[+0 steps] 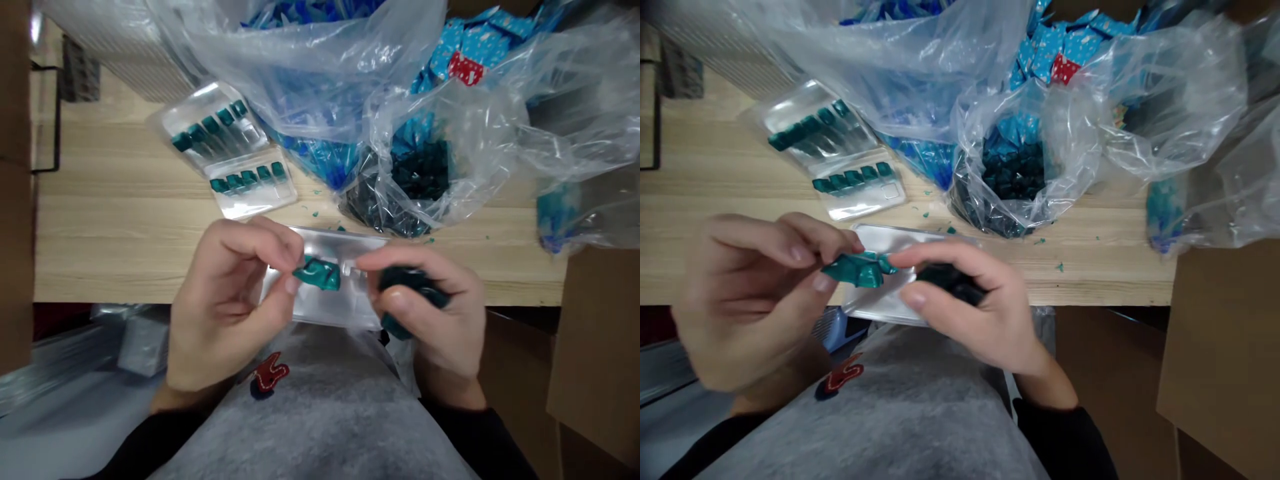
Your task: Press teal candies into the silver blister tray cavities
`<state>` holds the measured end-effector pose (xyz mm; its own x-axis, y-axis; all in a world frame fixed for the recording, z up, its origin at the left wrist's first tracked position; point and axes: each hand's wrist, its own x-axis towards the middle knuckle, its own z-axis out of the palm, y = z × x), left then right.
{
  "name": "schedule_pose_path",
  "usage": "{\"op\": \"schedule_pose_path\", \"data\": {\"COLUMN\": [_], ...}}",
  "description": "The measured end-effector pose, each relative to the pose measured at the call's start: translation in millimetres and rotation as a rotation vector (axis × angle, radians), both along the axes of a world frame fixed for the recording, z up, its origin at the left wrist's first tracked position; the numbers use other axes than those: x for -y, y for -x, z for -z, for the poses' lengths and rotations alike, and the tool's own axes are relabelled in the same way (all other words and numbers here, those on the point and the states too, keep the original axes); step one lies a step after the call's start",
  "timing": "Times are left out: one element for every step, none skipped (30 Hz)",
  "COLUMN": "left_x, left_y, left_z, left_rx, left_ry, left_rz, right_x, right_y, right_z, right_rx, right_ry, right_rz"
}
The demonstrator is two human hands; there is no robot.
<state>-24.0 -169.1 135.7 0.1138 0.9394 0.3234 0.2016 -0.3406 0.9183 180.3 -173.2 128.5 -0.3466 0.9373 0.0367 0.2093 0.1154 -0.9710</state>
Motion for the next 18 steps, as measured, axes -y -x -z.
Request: {"op": "schedule_pose_path", "data": {"left_x": [-0.2, -0.3, -0.2, 0.0, 0.5, 1.2, 2.0, 2.7, 3.4, 3.8, 4.0, 3.9, 3.5, 3.0, 2.5, 2.1, 1.9, 1.9], "left_y": [-0.9, -1.3, -0.9, 0.1, 1.6, 3.3, 4.9, 6.2, 7.0, 7.4, 7.2, 6.9, 6.4, 6.1, 6.3, 7.0, 8.4, 10.6], "left_z": [0.1, 0.2, 0.5, 0.9, 1.5, 2.3, 3.3, 4.5, 5.9, 7.2, 8.5, 9.5, 10.2, 10.8, 11.4, 12.1, 13.2, 14.9], "left_rx": [0.013, 0.020, 0.012, -0.011, -0.051, -0.098, -0.144, -0.179, -0.207, -0.228, -0.248, -0.271, -0.303, -0.340, -0.377, -0.414, -0.440, -0.446], "left_ry": [-0.004, -0.016, -0.035, -0.058, -0.069, -0.072, -0.071, -0.074, -0.080, -0.098, -0.126, -0.161, -0.194, -0.222, -0.242, -0.245, -0.235, -0.217], "left_rz": [0.030, 0.057, 0.079, 0.100, 0.122, 0.139, 0.148, 0.149, 0.144, 0.138, 0.123, 0.105, 0.098, 0.097, 0.097, 0.096, 0.091, 0.075], "right_x": [-2.3, -4.6, -6.9, -9.2, -11.4, -13.6, -15.5, -17.2, -18.5, -19.5, -19.9, -19.9, -19.4, -18.5, -17.4, -16.2, -15.1, -14.3], "right_y": [2.8, 6.2, 9.5, 12.4, 14.7, 16.1, 16.8, 16.9, 16.5, 16.0, 15.4, 14.9, 14.3, 13.6, 12.7, 11.5, 10.0, 8.3], "right_z": [-3.2, -5.5, -7.1, -7.8, -7.9, -7.4, -6.6, -5.8, -5.2, -4.7, -4.7, -4.9, -5.4, -6.1, -6.7, -7.1, -7.3, -7.1], "right_rx": [-0.037, -0.075, -0.108, -0.135, -0.159, -0.184, -0.212, -0.241, -0.266, -0.284, -0.293, -0.289, -0.272, -0.245, -0.206, -0.159, -0.102, -0.033], "right_ry": [0.011, 0.028, 0.050, 0.074, 0.104, 0.136, 0.170, 0.203, 0.236, 0.265, 0.288, 0.301, 0.304, 0.293, 0.266, 0.222, 0.161, 0.086], "right_rz": [0.009, 0.011, 0.004, -0.011, -0.029, -0.044, -0.053, -0.060, -0.071, -0.080, -0.090, -0.094, -0.093, -0.086, -0.074, -0.059, -0.043, -0.029]}}
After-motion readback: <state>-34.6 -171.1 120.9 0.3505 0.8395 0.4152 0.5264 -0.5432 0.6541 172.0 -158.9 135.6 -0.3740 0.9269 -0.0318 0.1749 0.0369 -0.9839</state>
